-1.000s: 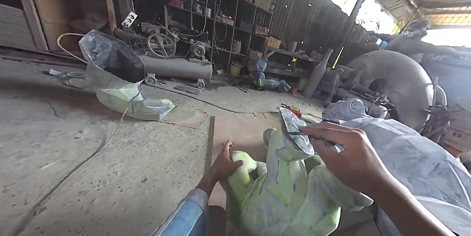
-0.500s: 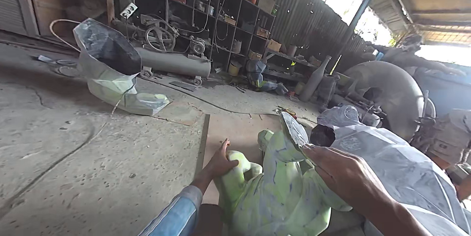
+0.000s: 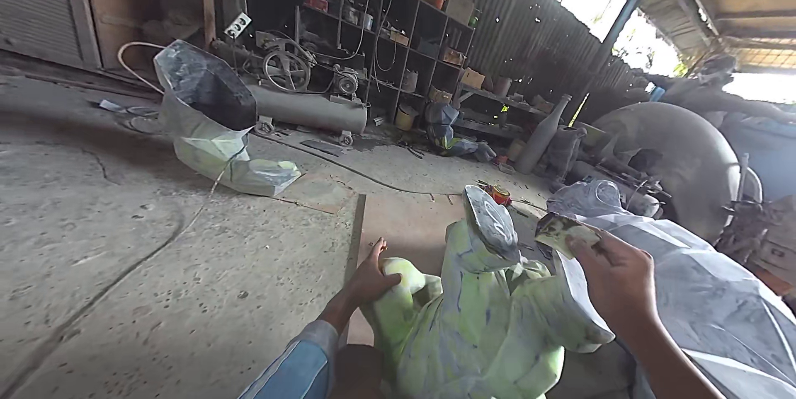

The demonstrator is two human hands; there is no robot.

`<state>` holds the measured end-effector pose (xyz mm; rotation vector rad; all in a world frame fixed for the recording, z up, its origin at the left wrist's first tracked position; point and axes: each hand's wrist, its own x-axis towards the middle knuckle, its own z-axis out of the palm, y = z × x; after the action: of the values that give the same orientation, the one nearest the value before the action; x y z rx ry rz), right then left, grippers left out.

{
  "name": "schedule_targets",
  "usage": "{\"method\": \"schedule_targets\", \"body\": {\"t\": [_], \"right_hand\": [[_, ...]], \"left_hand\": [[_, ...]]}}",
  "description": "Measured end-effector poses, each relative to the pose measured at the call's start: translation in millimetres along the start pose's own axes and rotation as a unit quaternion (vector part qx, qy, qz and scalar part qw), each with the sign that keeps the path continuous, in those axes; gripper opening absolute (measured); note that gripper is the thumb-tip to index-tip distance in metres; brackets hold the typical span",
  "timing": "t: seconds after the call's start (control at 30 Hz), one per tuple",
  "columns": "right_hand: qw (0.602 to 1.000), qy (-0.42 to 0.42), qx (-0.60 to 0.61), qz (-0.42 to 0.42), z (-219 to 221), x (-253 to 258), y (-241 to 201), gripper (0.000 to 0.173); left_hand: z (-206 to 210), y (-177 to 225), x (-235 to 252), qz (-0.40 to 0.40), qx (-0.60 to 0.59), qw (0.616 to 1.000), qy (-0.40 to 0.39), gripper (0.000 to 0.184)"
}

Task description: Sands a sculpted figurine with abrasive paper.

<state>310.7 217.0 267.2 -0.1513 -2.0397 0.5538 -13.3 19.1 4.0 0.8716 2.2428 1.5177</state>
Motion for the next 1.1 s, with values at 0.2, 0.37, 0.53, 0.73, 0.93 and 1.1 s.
{"method": "schedule_targets", "body": {"t": [0.2, 0.37, 0.53, 0.73, 0.93, 1.1], "right_hand": [[0.994, -0.013, 0.101, -0.037, -3, 11, -31, 0.017], [0.985, -0.018, 0.166, 0.052, -11, 7, -27, 0.018], [0.974, -0.074, 0.184, 0.107, 10, -20, -15, 0.017], [0.945, -0.085, 0.276, 0.151, 7, -32, -17, 0.019], [0.945, -0.064, 0.278, 0.160, 1, -34, -11, 0.020], [0.955, -0.059, 0.239, 0.162, -2, -30, -6, 0.019]], "left_hand": [[-12, -9, -6, 0.001, -0.027, 1.000, -0.001, 0.132], [-13, -11, -10, -0.008, -0.048, 0.999, -0.003, 0.135], [-12, -12, -6, -0.031, -0.053, 0.998, -0.017, 0.138], [-13, 26, 4, -0.063, 0.083, 0.994, -0.047, 0.143], [26, 53, 25, -0.027, 0.258, 0.964, -0.065, 0.164], [35, 62, 27, -0.035, 0.329, 0.942, -0.059, 0.157]]}}
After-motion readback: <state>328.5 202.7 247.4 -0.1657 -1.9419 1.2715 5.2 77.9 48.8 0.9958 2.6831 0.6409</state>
